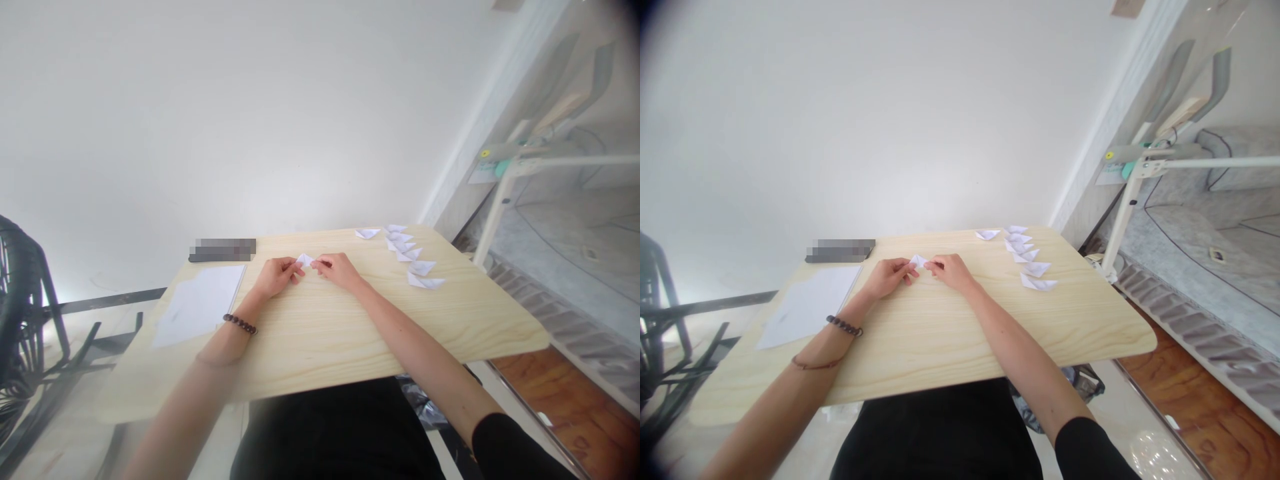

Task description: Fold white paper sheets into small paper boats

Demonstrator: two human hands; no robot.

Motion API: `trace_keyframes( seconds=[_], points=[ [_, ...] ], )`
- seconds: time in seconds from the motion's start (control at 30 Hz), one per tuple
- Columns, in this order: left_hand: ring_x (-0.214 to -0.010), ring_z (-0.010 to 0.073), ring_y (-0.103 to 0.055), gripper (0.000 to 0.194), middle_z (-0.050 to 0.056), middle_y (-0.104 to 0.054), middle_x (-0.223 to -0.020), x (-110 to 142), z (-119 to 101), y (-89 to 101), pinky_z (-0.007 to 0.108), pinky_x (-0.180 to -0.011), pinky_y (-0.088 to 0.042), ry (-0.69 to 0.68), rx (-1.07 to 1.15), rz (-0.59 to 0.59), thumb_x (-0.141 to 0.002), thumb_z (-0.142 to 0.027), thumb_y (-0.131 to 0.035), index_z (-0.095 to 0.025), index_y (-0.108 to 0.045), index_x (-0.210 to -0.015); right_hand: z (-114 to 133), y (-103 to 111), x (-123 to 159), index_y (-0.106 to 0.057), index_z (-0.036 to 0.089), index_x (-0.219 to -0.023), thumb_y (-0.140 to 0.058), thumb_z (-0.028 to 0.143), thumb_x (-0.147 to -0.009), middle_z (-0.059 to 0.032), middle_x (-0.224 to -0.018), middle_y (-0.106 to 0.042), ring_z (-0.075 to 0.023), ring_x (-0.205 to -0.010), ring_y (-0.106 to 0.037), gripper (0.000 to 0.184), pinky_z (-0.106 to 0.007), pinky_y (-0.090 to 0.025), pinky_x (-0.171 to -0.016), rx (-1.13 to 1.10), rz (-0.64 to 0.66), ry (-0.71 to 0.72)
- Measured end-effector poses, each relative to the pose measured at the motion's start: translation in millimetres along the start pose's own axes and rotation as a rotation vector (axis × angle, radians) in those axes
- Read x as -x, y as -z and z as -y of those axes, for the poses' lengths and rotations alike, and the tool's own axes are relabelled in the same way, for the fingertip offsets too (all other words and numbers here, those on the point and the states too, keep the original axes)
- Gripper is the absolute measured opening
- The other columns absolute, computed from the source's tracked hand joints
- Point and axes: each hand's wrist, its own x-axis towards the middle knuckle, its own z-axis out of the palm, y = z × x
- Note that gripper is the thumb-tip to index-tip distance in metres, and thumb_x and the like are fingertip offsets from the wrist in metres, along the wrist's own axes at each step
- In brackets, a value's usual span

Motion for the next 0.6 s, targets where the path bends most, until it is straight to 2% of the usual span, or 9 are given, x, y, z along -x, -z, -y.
trace_keyframes(
  seconds=[0.13, 0.23, 0.37, 0.6],
  points=[
    [-0.052, 0.0126, -0.056, 0.044, 0.004, -0.066, -0.069, 0.3, -1.4, 0.7, 0.022, -0.054, -0.039, 0.032, 0.015, 0.010, -0.080, -0.051, -0.039, -0.015, -0.064, -0.084, -0.7, -0.2, -0.5, -0.059, 0.014, -0.060, -0.043, 0.043, -0.081, 0.0011, -0.051, -0.056, -0.0058, -0.045, -0.042, 0.038, -0.019, -0.029, -0.051, 0.042, -0.020, 0.001],
    [-0.063, 0.0141, -0.059, 0.042, 0.005, -0.067, -0.076, 1.4, -5.5, -0.3, 0.023, -0.059, -0.041, -0.013, 0.048, -0.022, -0.080, -0.050, -0.040, -0.015, -0.063, -0.085, -1.1, -0.5, -0.7, -0.060, 0.014, -0.063, -0.043, 0.042, -0.081, 0.0009, -0.054, -0.057, -0.0062, -0.047, -0.045, 0.037, -0.019, -0.031, -0.052, 0.015, -0.011, -0.002],
    [-0.078, 0.0161, -0.057, 0.039, 0.005, -0.065, -0.087, 1.4, -8.2, -1.0, 0.023, -0.066, -0.042, -0.096, 0.063, -0.106, -0.079, -0.048, -0.043, -0.015, -0.061, -0.091, 0.6, -0.4, -0.8, -0.061, 0.015, -0.068, -0.044, 0.039, -0.081, 0.0004, -0.061, -0.060, -0.0069, -0.054, -0.049, 0.032, -0.018, -0.032, -0.055, 0.014, 0.029, 0.062],
    [-0.064, 0.0132, -0.052, 0.035, 0.003, -0.062, -0.073, -0.4, -4.4, 3.1, 0.024, -0.061, -0.039, -0.123, -0.022, -0.105, -0.079, -0.045, -0.044, -0.014, -0.060, -0.080, 5.8, -1.1, -0.9, -0.061, 0.015, -0.066, -0.044, 0.036, -0.082, -0.0011, -0.065, -0.060, -0.0077, -0.057, -0.046, 0.032, -0.020, -0.030, -0.058, 0.098, 0.038, 0.131]
  ],
)
